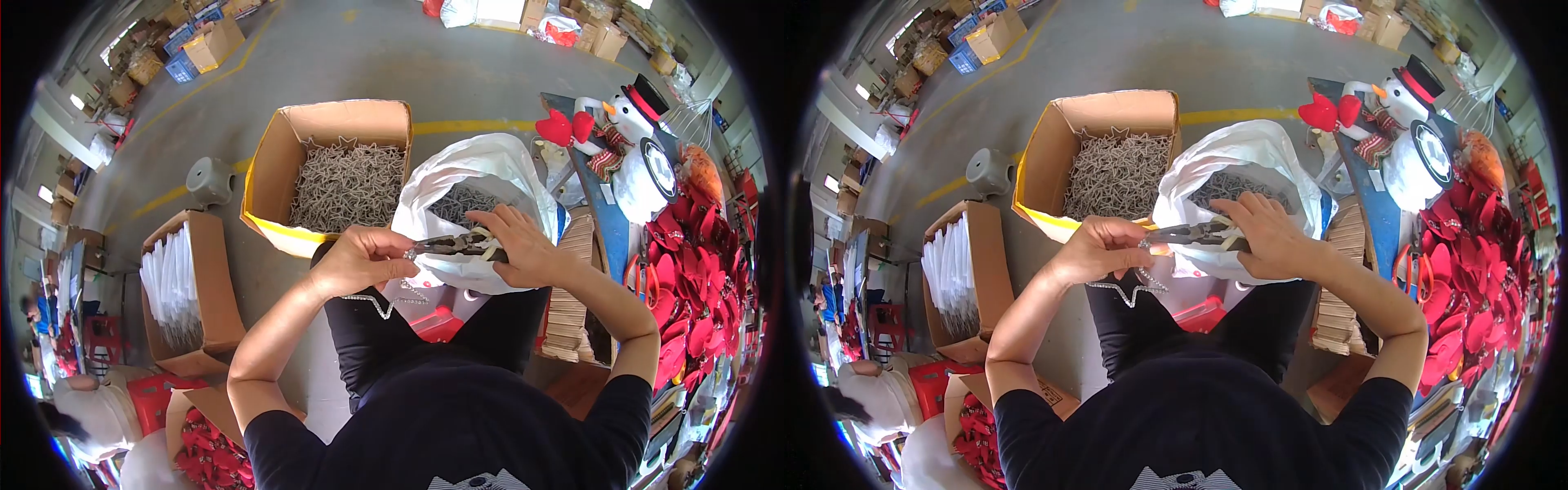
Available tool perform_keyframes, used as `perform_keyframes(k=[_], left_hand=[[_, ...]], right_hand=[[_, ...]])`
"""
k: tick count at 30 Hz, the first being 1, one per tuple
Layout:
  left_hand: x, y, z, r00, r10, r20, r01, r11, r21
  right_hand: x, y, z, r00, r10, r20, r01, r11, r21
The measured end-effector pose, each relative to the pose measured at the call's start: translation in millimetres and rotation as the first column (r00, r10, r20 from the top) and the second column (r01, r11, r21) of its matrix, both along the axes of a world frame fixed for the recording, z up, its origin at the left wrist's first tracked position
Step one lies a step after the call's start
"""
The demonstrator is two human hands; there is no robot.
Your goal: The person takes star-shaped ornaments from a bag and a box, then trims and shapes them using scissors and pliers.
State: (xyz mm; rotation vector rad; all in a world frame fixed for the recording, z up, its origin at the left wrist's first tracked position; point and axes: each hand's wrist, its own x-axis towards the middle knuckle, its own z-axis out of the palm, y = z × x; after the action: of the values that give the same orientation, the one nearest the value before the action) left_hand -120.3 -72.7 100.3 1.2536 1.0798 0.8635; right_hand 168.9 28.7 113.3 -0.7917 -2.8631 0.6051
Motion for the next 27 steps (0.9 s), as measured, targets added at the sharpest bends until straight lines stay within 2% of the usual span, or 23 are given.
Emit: perform_keyframes(k=[4,9,12,14,15,16,18,21,24,25,27], left_hand=[[5.3,-0.2,3.2,0.997,0.035,-0.062,-0.033,0.999,0.021],[13.1,0.2,5.8,0.98,0.088,-0.178,-0.081,0.996,0.043],[14.0,0.7,2.5,0.996,-0.035,-0.08,0.042,0.995,0.092],[7.2,3.7,15.3,0.989,-0.089,0.115,0.106,0.983,-0.147],[2.9,8.8,8.5,0.932,-0.166,0.323,0.237,0.951,-0.197],[-2.1,12.9,3.3,0.863,-0.23,0.45,0.348,0.916,-0.2],[-5.9,16.8,-0.3,0.842,-0.248,0.479,0.393,0.89,-0.232],[-3.2,15.4,-24.8,0.834,-0.22,0.507,0.336,0.93,-0.151],[8.6,22.4,-46.0,0.781,-0.265,0.565,0.257,0.962,0.096],[12.9,18.8,-45.1,0.769,-0.196,0.609,0.233,0.972,0.019],[31.3,14.2,-40.6,0.758,-0.19,0.624,0.196,0.979,0.06]], right_hand=[[-0.6,-2.0,-2.3,0.998,0.002,-0.064,0.002,0.998,0.055],[3.9,4.3,-22.9,0.988,0.015,-0.152,-0.01,0.999,0.036],[7.0,6.8,-24.1,0.986,-0.001,-0.164,0.002,1.0,0.008],[8.5,7.7,-21.1,0.987,-0.008,-0.16,0.004,1.0,-0.023],[8.6,7.3,-17.2,0.988,-0.009,-0.153,0.002,0.999,-0.046],[8.5,6.7,-14.7,0.989,-0.011,-0.145,0.001,0.998,-0.07],[6.1,5.0,-13.7,0.982,-0.01,-0.188,-0.011,0.994,-0.108],[3.8,2.9,-11.9,0.981,-0.034,-0.192,-0.001,0.983,-0.181],[4.3,-2.0,-8.1,0.981,-0.033,-0.193,-0.002,0.984,-0.178],[4.8,-3.8,-7.6,0.98,-0.026,-0.198,-0.008,0.986,-0.164],[6.2,-5.9,-11.9,0.975,-0.006,-0.222,-0.02,0.993,-0.115]])
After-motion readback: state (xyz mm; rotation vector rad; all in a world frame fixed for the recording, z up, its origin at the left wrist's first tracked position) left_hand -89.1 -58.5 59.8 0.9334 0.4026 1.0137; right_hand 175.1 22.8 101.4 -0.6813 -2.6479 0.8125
